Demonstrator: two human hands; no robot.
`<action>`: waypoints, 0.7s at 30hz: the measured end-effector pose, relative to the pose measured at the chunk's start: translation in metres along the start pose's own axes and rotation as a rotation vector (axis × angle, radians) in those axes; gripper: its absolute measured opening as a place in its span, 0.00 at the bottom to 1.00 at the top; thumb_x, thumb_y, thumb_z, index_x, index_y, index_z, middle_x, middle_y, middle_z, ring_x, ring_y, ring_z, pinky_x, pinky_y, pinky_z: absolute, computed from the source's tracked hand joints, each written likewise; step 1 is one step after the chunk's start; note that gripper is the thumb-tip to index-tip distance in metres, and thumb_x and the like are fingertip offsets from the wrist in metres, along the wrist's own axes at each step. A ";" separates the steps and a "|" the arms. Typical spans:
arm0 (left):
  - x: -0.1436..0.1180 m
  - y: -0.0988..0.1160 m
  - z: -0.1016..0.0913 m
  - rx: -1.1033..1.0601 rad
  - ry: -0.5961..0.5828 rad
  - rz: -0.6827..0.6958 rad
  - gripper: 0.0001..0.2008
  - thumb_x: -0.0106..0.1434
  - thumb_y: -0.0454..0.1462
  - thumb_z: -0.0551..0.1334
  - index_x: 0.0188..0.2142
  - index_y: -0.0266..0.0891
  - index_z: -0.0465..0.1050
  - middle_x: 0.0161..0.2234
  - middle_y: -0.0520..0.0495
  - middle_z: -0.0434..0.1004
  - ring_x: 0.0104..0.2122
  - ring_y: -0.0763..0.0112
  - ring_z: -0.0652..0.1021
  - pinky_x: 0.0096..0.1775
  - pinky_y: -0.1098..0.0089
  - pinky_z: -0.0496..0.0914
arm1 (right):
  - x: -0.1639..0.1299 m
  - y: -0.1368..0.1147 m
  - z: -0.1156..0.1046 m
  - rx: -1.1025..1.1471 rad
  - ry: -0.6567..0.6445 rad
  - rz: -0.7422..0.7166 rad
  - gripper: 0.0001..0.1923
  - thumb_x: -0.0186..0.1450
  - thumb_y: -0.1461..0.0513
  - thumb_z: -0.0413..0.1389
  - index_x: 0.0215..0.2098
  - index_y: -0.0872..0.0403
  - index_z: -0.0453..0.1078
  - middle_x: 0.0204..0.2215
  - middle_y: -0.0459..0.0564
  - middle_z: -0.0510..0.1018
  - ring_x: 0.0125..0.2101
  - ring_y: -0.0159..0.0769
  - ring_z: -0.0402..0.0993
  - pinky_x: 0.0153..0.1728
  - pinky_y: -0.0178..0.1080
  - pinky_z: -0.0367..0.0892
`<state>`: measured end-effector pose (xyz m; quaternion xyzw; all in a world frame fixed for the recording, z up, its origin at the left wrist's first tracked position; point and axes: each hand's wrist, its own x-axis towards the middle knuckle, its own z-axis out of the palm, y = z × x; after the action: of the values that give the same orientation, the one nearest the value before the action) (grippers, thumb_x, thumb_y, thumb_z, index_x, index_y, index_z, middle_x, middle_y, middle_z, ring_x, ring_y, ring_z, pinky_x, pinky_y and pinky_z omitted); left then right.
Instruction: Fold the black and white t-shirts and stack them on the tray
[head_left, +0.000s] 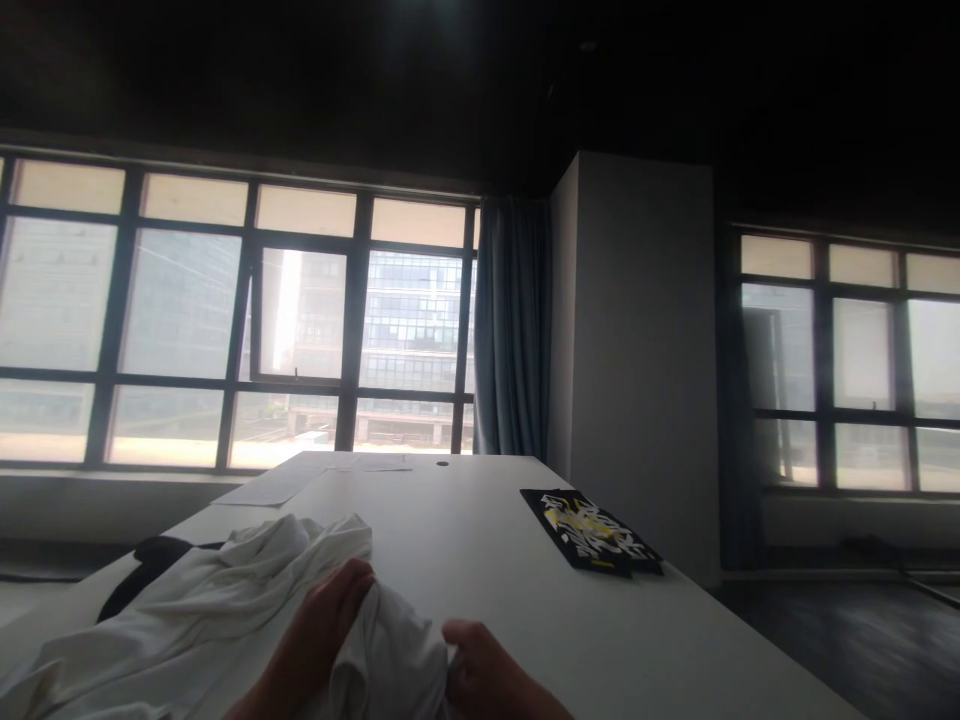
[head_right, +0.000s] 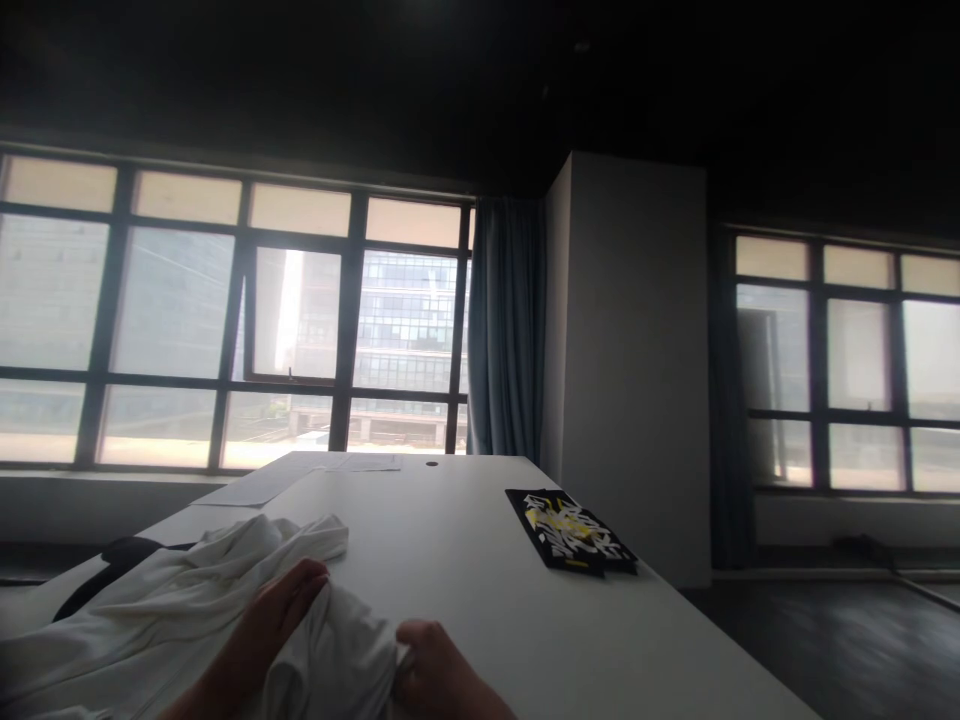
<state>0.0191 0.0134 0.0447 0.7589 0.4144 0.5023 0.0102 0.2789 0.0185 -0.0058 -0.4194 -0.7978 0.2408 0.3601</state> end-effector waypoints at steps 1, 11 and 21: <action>-0.001 0.001 -0.004 0.053 -0.040 0.005 0.16 0.67 0.48 0.53 0.32 0.42 0.71 0.28 0.48 0.77 0.28 0.66 0.78 0.33 0.70 0.71 | 0.003 -0.004 -0.006 0.080 0.079 0.017 0.09 0.57 0.55 0.57 0.26 0.53 0.72 0.27 0.48 0.75 0.33 0.38 0.70 0.37 0.37 0.67; -0.005 -0.001 -0.017 0.364 -0.410 0.073 0.29 0.50 0.30 0.57 0.53 0.43 0.70 0.51 0.40 0.75 0.48 0.52 0.77 0.44 0.60 0.71 | 0.015 -0.006 -0.077 0.493 0.661 0.119 0.21 0.54 0.44 0.59 0.25 0.52 0.63 0.22 0.45 0.70 0.26 0.35 0.69 0.29 0.39 0.70; -0.009 0.010 -0.002 -0.194 -0.347 -0.190 0.12 0.56 0.45 0.62 0.32 0.37 0.72 0.29 0.47 0.78 0.32 0.62 0.77 0.34 0.68 0.70 | 0.000 -0.005 -0.039 0.402 -0.018 0.186 0.17 0.57 0.49 0.58 0.33 0.54 0.73 0.28 0.49 0.79 0.34 0.38 0.75 0.35 0.39 0.71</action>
<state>0.0218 0.0003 0.0432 0.7868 0.4259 0.3985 0.2019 0.3064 0.0194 0.0220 -0.4090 -0.6945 0.4310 0.4057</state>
